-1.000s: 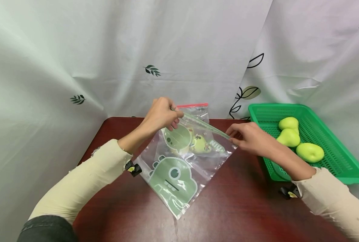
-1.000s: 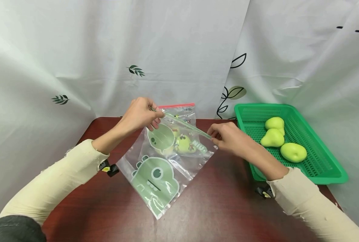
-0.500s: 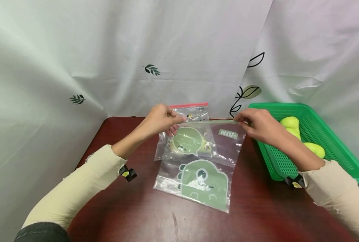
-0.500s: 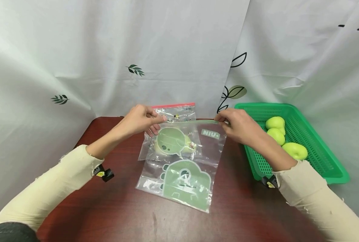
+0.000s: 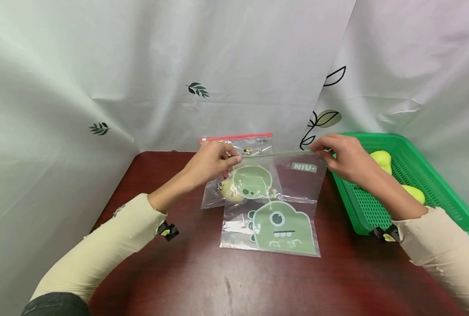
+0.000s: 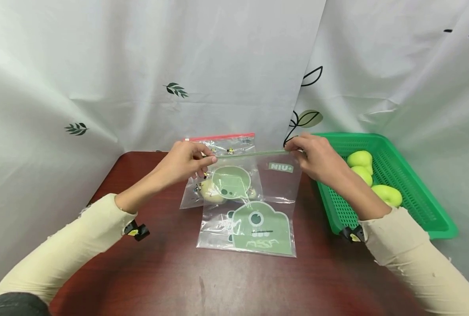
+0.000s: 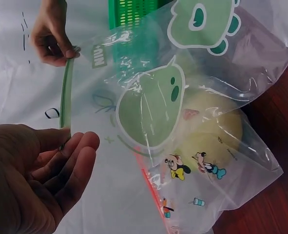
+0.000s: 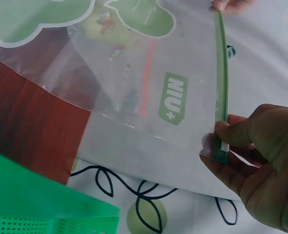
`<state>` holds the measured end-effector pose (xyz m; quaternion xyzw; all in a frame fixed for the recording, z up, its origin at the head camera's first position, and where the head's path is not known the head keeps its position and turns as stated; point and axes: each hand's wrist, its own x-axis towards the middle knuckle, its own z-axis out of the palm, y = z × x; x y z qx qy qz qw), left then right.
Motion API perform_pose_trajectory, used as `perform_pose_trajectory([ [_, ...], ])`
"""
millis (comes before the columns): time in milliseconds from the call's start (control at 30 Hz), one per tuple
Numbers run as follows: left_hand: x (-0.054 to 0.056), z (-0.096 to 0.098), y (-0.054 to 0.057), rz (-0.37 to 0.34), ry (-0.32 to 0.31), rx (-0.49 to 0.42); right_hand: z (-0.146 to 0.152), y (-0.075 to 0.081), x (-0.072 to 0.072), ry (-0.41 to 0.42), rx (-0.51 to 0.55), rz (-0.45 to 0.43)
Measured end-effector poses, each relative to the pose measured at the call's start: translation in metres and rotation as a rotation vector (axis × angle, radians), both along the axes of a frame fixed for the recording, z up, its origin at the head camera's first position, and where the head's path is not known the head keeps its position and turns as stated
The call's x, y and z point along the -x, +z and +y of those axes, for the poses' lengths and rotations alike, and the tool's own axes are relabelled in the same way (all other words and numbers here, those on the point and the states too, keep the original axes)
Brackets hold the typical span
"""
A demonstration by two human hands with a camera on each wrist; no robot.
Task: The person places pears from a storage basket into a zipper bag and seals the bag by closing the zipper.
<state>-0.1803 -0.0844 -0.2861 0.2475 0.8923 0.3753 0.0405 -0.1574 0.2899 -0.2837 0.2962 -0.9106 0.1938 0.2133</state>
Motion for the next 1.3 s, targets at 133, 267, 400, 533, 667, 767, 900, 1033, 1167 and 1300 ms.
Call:
perform_pose_trajectory([
  [133,0.003,0.004,-0.005,0.016,0.028,0.055,0.0,-0.009,0.003,0.013,-0.034,-0.039],
  [267,0.008,0.008,-0.014,-0.006,0.031,0.11,-0.002,-0.016,0.007,-0.004,-0.117,-0.167],
  [400,0.015,0.016,-0.024,0.003,0.024,0.172,-0.002,-0.02,0.015,-0.027,-0.206,-0.284],
  [533,0.023,0.026,-0.032,0.065,0.025,0.241,-0.001,-0.023,0.028,-0.035,-0.274,-0.344],
  [667,0.031,0.036,-0.04,0.093,0.013,0.265,0.0,-0.023,0.038,-0.025,-0.355,-0.39],
  [767,0.037,0.045,-0.042,0.109,-0.007,0.28,0.003,-0.021,0.046,-0.006,-0.413,-0.447],
  [900,0.046,0.057,-0.037,0.097,-0.013,0.31,0.01,-0.029,0.064,0.036,-0.461,-0.458],
  [1033,0.057,0.067,-0.034,0.034,0.004,0.34,0.008,-0.032,0.076,0.024,-0.527,-0.488],
  [1167,0.071,0.073,-0.036,-0.019,0.028,0.347,-0.004,-0.025,0.076,-0.011,-0.599,-0.558],
  [1300,0.088,0.075,-0.042,-0.067,0.043,0.352,-0.01,-0.019,0.072,-0.006,-0.626,-0.54],
])
